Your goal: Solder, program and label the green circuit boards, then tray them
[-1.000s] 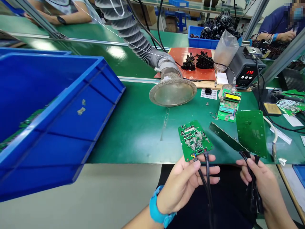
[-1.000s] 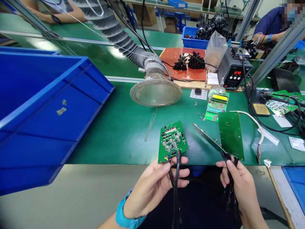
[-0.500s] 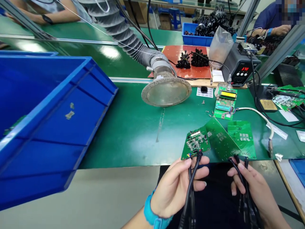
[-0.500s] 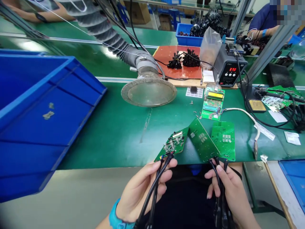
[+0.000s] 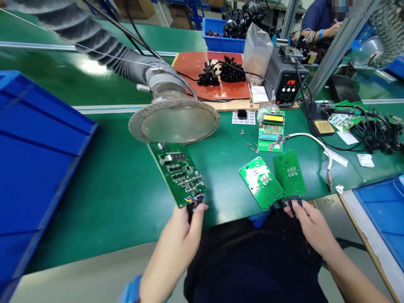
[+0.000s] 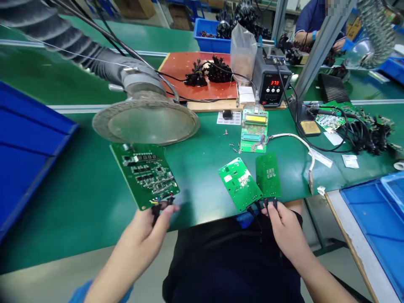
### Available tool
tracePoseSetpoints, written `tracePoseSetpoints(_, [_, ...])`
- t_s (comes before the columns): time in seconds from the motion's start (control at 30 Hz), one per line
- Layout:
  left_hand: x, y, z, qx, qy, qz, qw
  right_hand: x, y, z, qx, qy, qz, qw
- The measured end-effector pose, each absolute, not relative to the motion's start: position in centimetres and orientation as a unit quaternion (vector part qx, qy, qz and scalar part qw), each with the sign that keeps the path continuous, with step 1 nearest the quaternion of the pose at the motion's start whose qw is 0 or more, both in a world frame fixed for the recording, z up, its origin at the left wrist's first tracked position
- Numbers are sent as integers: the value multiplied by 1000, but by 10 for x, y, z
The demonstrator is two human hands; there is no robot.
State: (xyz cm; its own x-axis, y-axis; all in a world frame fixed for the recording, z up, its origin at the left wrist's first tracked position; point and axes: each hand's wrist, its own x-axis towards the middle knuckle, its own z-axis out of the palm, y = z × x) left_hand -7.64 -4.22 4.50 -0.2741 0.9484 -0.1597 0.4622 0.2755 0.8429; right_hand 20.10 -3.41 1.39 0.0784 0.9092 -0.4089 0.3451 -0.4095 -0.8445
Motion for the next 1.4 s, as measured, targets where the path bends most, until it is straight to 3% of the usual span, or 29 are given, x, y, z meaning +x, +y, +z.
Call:
tracePoseSetpoints(0.17, [-88,-46,46,602,781,93,140,220,-23,18,-716,-506,412,249])
tracePoseSetpoints(0.27, [-81,-52,39,608,784,64,110,229,-16,17,-731,-534,378,192])
tracePoseSetpoints(0.57, [-55,-70,5,517,773,306,204,247,-21,6,-732,-652,153,124])
tracePoseSetpoints(0.73, [-40,-80,2,447,744,378,321,249,-14,24,-717,-682,75,124])
tracePoseSetpoints(0.9, [-30,-95,9,417,705,391,420,197,24,38,-524,-825,113,177])
tracePoseSetpoints(1.03, [-39,-105,16,418,684,344,489,146,55,31,-429,-888,111,122])
tracePoseSetpoints(1.13, [-47,-103,23,490,705,312,407,130,64,26,-446,-886,93,83])
tracePoseSetpoints(1.27, [-44,-77,34,620,715,282,161,127,66,28,-482,-866,119,67])
tracePoseSetpoints(1.4, [-33,-33,38,694,679,224,86,120,73,38,-526,-839,138,15])
